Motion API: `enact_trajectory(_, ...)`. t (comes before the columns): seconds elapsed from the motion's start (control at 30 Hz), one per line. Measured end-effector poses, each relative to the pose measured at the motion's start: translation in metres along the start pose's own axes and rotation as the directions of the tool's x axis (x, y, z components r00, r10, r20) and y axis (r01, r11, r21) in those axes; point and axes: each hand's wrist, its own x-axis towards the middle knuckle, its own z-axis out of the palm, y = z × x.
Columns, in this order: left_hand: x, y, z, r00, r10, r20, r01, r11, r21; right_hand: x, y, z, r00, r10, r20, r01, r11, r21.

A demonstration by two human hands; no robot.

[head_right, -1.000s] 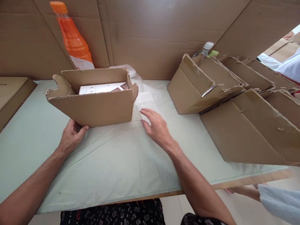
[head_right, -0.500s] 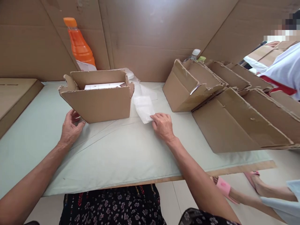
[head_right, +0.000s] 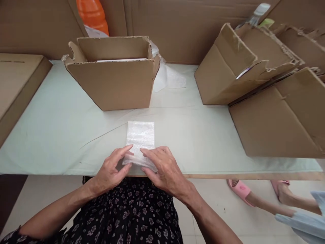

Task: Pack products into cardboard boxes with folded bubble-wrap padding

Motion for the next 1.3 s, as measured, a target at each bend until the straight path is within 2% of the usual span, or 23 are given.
enact_trajectory(0.13, 0.004, -0.003, 0.001, 0.970, -0.240, -0.037, 0.239, 0.971, -0.022, -0.007, 0.011, 0.004, 0.972, 0.217, -0.086, -0.209, 0.974, 0.091)
enact_trajectory(0.2, 0.008, -0.003, 0.003, 0.959, -0.279, -0.057, 0.280, 0.960, 0.010, -0.007, 0.015, 0.012, 0.940, 0.321, -0.112, -0.304, 0.941, 0.145)
enact_trajectory(0.27, 0.012, -0.004, 0.006, 0.955, -0.284, -0.087, 0.289, 0.955, 0.060, -0.006, 0.018, 0.021, 0.920, 0.363, -0.150, -0.336, 0.925, 0.177)
enact_trajectory(0.37, 0.016, -0.007, 0.011, 0.957, -0.263, -0.120, 0.278, 0.952, 0.129, -0.007, 0.016, 0.026, 0.909, 0.314, -0.276, -0.298, 0.949, 0.100)
enact_trajectory(0.47, 0.018, -0.009, 0.014, 0.967, -0.221, -0.127, 0.243, 0.950, 0.197, -0.013, 0.007, 0.021, 0.902, 0.118, -0.415, -0.183, 0.975, -0.123)
enact_trajectory(0.5, 0.019, -0.010, 0.014, 0.970, -0.206, -0.126, 0.230, 0.949, 0.217, -0.015, 0.004, 0.019, 0.911, 0.049, -0.409, -0.136, 0.973, -0.186)
enact_trajectory(0.57, 0.019, -0.011, 0.014, 0.976, -0.180, -0.126, 0.206, 0.948, 0.244, -0.015, 0.000, 0.018, 0.954, -0.038, -0.299, -0.042, 0.965, -0.259)
enact_trajectory(0.63, 0.018, -0.011, 0.013, 0.979, -0.147, -0.142, 0.179, 0.953, 0.246, -0.010, 0.000, 0.021, 0.985, -0.065, -0.161, 0.017, 0.959, -0.284)
enact_trajectory(0.7, 0.017, -0.010, 0.009, 0.983, -0.085, -0.161, 0.122, 0.964, 0.235, -0.002, 0.004, 0.026, 0.991, -0.064, -0.117, 0.027, 0.957, -0.289)
enact_trajectory(0.77, 0.014, -0.007, 0.003, 0.990, 0.014, -0.144, 0.020, 0.973, 0.231, 0.005, 0.007, 0.027, 0.990, -0.046, -0.133, 0.012, 0.968, -0.250)
enact_trajectory(0.87, 0.008, -0.001, -0.007, 0.992, 0.116, -0.038, -0.106, 0.973, 0.205, 0.009, 0.006, 0.023, 0.994, 0.027, -0.103, -0.036, 0.995, -0.090)
enact_trajectory(0.93, 0.004, 0.001, -0.012, 0.995, 0.096, 0.003, -0.095, 0.982, 0.162, 0.007, 0.002, 0.018, 0.994, 0.105, -0.022, -0.104, 0.993, 0.064)
enact_trajectory(1.03, 0.003, 0.002, -0.015, 1.000, -0.018, 0.008, 0.017, 0.991, 0.136, 0.003, -0.001, 0.014, 0.972, 0.223, 0.076, -0.234, 0.951, 0.200)
enact_trajectory(1.1, 0.007, 0.000, -0.014, 0.996, -0.086, 0.008, 0.083, 0.984, 0.156, 0.005, 0.000, 0.015, 0.967, 0.256, -0.001, -0.253, 0.958, 0.132)
enact_trajectory(1.2, 0.017, -0.005, -0.010, 0.993, -0.109, -0.039, 0.115, 0.970, 0.214, 0.013, 0.008, 0.020, 0.961, 0.216, -0.175, -0.238, 0.964, -0.116)
enact_trajectory(1.3, 0.025, -0.012, -0.005, 0.989, -0.096, -0.113, 0.128, 0.938, 0.323, 0.023, 0.020, 0.025, 0.965, 0.199, -0.172, -0.241, 0.931, -0.274)
